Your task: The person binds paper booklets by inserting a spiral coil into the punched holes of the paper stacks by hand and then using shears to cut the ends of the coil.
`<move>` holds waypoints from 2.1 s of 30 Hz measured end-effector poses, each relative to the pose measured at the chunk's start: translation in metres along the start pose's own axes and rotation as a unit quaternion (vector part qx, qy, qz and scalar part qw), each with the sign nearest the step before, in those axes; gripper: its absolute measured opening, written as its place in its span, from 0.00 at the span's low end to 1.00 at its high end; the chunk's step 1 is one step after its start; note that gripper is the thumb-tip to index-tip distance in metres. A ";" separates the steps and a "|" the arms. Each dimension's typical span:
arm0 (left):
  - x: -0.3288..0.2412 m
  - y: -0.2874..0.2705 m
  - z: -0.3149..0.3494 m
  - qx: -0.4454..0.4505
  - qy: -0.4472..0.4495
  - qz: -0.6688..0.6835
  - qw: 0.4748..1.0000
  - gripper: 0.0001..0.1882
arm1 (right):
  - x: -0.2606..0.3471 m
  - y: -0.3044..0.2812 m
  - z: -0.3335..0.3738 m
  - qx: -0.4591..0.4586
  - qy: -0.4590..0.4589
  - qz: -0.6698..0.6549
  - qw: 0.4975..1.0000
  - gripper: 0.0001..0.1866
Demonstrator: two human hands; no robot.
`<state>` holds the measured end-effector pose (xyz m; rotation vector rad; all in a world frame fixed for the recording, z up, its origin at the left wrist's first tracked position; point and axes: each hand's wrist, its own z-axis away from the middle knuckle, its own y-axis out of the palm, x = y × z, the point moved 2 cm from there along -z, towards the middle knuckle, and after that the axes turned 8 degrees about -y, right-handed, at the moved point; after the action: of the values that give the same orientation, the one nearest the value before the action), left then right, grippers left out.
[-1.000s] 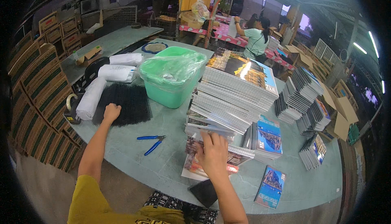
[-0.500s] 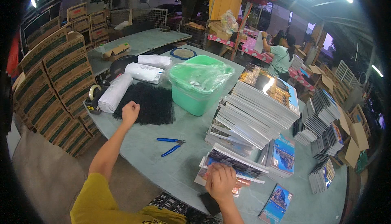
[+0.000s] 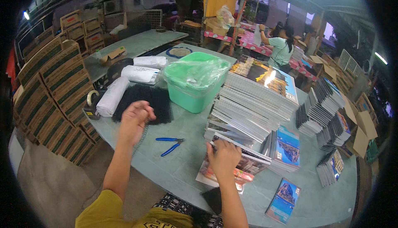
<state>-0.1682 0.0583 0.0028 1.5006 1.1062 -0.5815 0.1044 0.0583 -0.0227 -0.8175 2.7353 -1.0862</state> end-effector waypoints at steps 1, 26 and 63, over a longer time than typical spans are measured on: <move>0.008 0.018 0.005 0.038 -0.045 -0.044 0.997 0.12 | -0.004 -0.005 -0.002 0.041 0.028 -0.035 0.998 0.12; 0.091 0.096 0.048 0.104 0.143 -0.415 0.893 0.11 | -0.005 -0.019 0.005 0.059 0.022 -0.172 0.983 0.10; 0.217 0.131 0.152 0.451 -0.122 -0.467 0.751 0.33 | 0.013 -0.014 0.000 0.027 -0.054 -0.191 0.980 0.11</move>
<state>0.0735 -0.0069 -0.1549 1.4426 1.4093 -2.2082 0.0996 0.0435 -0.0123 -1.3908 2.5085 -1.1282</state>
